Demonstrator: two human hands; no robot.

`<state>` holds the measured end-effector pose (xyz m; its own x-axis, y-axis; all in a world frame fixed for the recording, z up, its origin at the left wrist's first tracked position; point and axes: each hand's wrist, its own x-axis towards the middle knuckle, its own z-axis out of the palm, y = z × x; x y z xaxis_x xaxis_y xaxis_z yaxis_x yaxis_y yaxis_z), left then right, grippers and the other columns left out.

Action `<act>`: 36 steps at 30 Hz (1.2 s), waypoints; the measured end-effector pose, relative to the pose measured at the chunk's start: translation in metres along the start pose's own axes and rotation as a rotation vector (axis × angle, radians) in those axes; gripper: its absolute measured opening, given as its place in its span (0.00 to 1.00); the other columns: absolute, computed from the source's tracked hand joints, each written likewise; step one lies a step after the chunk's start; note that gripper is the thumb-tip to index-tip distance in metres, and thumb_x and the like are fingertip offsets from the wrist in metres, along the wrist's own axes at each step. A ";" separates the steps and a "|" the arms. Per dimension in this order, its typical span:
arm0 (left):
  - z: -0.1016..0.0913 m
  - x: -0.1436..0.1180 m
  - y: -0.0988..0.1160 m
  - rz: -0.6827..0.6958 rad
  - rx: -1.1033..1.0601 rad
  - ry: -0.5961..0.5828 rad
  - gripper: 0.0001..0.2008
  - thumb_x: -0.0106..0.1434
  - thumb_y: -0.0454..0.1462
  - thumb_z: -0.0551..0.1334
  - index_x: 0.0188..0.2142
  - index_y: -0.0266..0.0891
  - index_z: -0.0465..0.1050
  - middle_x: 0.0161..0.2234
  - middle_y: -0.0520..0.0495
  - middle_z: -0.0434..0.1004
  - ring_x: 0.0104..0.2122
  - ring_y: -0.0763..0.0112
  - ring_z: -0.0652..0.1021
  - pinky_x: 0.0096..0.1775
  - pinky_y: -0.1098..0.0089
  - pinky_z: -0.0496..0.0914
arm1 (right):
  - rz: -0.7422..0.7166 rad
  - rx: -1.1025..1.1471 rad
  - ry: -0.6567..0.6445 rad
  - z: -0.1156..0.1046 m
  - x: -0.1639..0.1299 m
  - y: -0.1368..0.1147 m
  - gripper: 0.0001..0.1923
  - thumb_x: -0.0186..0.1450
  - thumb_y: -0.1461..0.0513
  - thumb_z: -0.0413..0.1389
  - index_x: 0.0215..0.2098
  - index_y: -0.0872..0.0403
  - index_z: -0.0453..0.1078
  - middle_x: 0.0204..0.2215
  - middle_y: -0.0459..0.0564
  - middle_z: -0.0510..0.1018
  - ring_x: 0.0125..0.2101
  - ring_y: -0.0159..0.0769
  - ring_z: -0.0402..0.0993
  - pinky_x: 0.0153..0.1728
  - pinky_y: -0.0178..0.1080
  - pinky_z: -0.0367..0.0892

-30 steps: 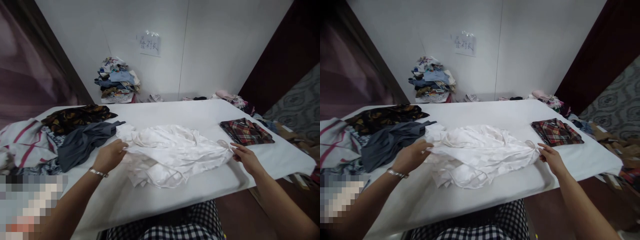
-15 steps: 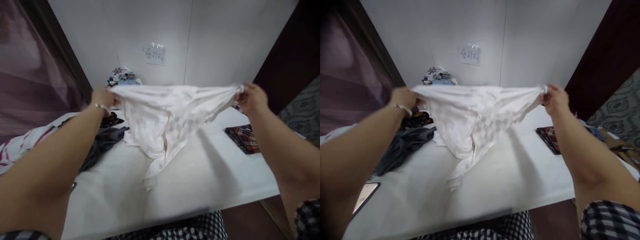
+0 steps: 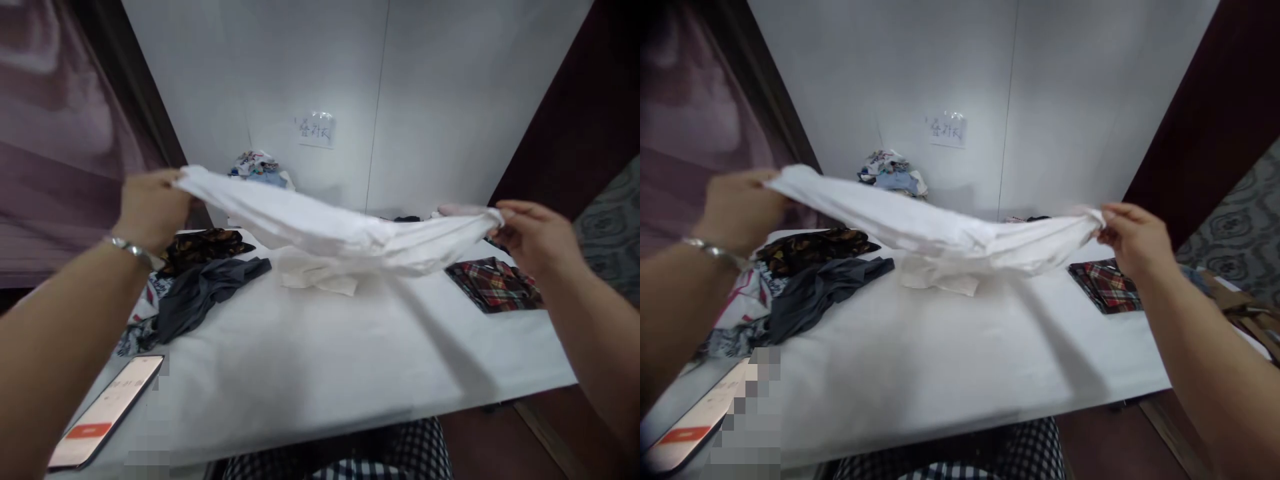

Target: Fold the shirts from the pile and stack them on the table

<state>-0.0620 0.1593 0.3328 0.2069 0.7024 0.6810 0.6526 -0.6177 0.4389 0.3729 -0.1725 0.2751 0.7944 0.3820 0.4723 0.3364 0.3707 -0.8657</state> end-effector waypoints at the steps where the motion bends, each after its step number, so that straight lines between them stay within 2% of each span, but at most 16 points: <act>1: 0.004 -0.023 -0.013 -0.033 0.016 0.004 0.23 0.55 0.44 0.56 0.42 0.28 0.76 0.37 0.47 0.78 0.40 0.64 0.76 0.48 0.60 0.69 | 0.108 -0.031 -0.018 -0.009 -0.011 0.015 0.13 0.50 0.63 0.67 0.34 0.56 0.75 0.24 0.47 0.76 0.19 0.28 0.70 0.20 0.33 0.65; 2: 0.009 -0.046 -0.026 -0.027 0.017 -0.051 0.22 0.53 0.44 0.56 0.40 0.31 0.77 0.37 0.47 0.79 0.41 0.63 0.77 0.48 0.60 0.69 | 0.208 -0.064 -0.036 -0.019 -0.023 0.031 0.14 0.48 0.61 0.67 0.33 0.56 0.75 0.24 0.48 0.77 0.20 0.29 0.70 0.20 0.33 0.67; 5: 0.033 -0.115 -0.068 0.090 0.020 -0.335 0.17 0.51 0.43 0.55 0.34 0.37 0.77 0.39 0.44 0.80 0.41 0.61 0.77 0.48 0.63 0.70 | 0.454 -0.264 -0.111 -0.045 -0.061 0.075 0.16 0.46 0.61 0.67 0.33 0.56 0.76 0.22 0.47 0.76 0.20 0.30 0.70 0.19 0.31 0.67; 8: 0.059 -0.175 -0.101 0.093 0.021 -0.537 0.13 0.52 0.42 0.55 0.31 0.40 0.76 0.40 0.42 0.80 0.42 0.60 0.78 0.49 0.64 0.69 | 0.618 -0.424 -0.232 -0.063 -0.094 0.110 0.13 0.47 0.61 0.65 0.32 0.55 0.76 0.18 0.47 0.75 0.18 0.31 0.70 0.19 0.31 0.67; 10: 0.072 -0.203 -0.115 0.066 0.039 -0.610 0.13 0.51 0.40 0.55 0.32 0.40 0.76 0.41 0.42 0.80 0.43 0.60 0.77 0.50 0.64 0.69 | 0.669 -0.445 -0.274 -0.069 -0.108 0.124 0.12 0.48 0.61 0.65 0.32 0.55 0.77 0.17 0.47 0.74 0.18 0.31 0.70 0.19 0.32 0.67; 12: 0.078 -0.220 -0.122 0.052 0.072 -0.642 0.13 0.51 0.38 0.55 0.33 0.40 0.76 0.42 0.42 0.80 0.44 0.59 0.77 0.52 0.64 0.68 | 0.677 -0.433 -0.280 -0.072 -0.112 0.131 0.11 0.48 0.61 0.64 0.31 0.55 0.77 0.17 0.47 0.74 0.18 0.31 0.70 0.19 0.33 0.67; 17: 0.076 -0.233 -0.116 0.037 0.166 -0.539 0.13 0.54 0.38 0.55 0.36 0.42 0.77 0.45 0.43 0.78 0.48 0.58 0.75 0.53 0.63 0.67 | 0.560 -0.333 -0.141 -0.068 -0.100 0.134 0.08 0.50 0.61 0.63 0.30 0.50 0.76 0.18 0.45 0.74 0.18 0.32 0.70 0.20 0.36 0.70; 19: 0.075 -0.237 -0.109 0.060 0.191 -0.590 0.12 0.56 0.37 0.55 0.35 0.43 0.77 0.45 0.44 0.78 0.47 0.59 0.75 0.50 0.64 0.69 | 0.565 -0.335 -0.084 -0.066 -0.097 0.137 0.06 0.51 0.62 0.63 0.29 0.51 0.76 0.17 0.45 0.74 0.18 0.32 0.70 0.19 0.35 0.69; 22: 0.077 -0.245 -0.100 0.073 0.193 -0.738 0.12 0.59 0.37 0.53 0.34 0.43 0.77 0.42 0.46 0.79 0.43 0.61 0.76 0.44 0.65 0.70 | 0.638 -0.408 -0.046 -0.063 -0.100 0.143 0.06 0.50 0.65 0.63 0.28 0.55 0.75 0.16 0.45 0.73 0.16 0.30 0.68 0.16 0.32 0.66; 25: 0.085 -0.250 -0.102 0.036 0.190 -0.729 0.14 0.60 0.39 0.53 0.37 0.43 0.77 0.42 0.46 0.78 0.45 0.60 0.75 0.46 0.65 0.69 | 0.658 -0.434 -0.028 -0.061 -0.107 0.148 0.12 0.50 0.63 0.64 0.34 0.57 0.74 0.17 0.44 0.72 0.16 0.29 0.68 0.17 0.32 0.66; 28: 0.097 -0.250 -0.110 -0.022 0.147 -0.690 0.16 0.58 0.40 0.55 0.42 0.42 0.77 0.46 0.45 0.77 0.48 0.59 0.74 0.49 0.65 0.67 | 0.602 -0.414 -0.009 -0.062 -0.119 0.149 0.23 0.51 0.58 0.65 0.44 0.57 0.72 0.27 0.49 0.76 0.23 0.32 0.73 0.21 0.34 0.70; 30: 0.102 -0.248 -0.115 -0.097 0.095 -0.713 0.18 0.57 0.43 0.56 0.44 0.43 0.77 0.47 0.46 0.77 0.47 0.60 0.75 0.49 0.65 0.68 | 0.497 -0.454 0.002 -0.065 -0.132 0.149 0.29 0.52 0.54 0.64 0.50 0.55 0.69 0.36 0.53 0.77 0.30 0.35 0.75 0.25 0.35 0.72; 33: 0.107 -0.245 -0.119 -0.164 0.055 -0.744 0.21 0.55 0.45 0.56 0.45 0.42 0.76 0.47 0.45 0.76 0.44 0.59 0.76 0.48 0.64 0.69 | 0.260 -0.629 -0.022 -0.073 -0.165 0.149 0.31 0.54 0.48 0.60 0.52 0.54 0.68 0.50 0.58 0.71 0.37 0.38 0.74 0.29 0.37 0.72; 36: 0.108 -0.245 -0.119 -0.166 0.051 -0.739 0.22 0.56 0.46 0.55 0.45 0.39 0.76 0.46 0.42 0.76 0.46 0.57 0.76 0.50 0.62 0.68 | 0.139 -0.789 -0.073 -0.075 -0.208 0.149 0.31 0.57 0.47 0.55 0.54 0.54 0.66 0.54 0.60 0.67 0.36 0.38 0.73 0.31 0.39 0.71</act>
<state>-0.1114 0.0987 0.0502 0.5258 0.8500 0.0308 0.7469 -0.4788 0.4615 0.2961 -0.2605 0.0355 0.8293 0.4454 0.3373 0.5166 -0.3811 -0.7668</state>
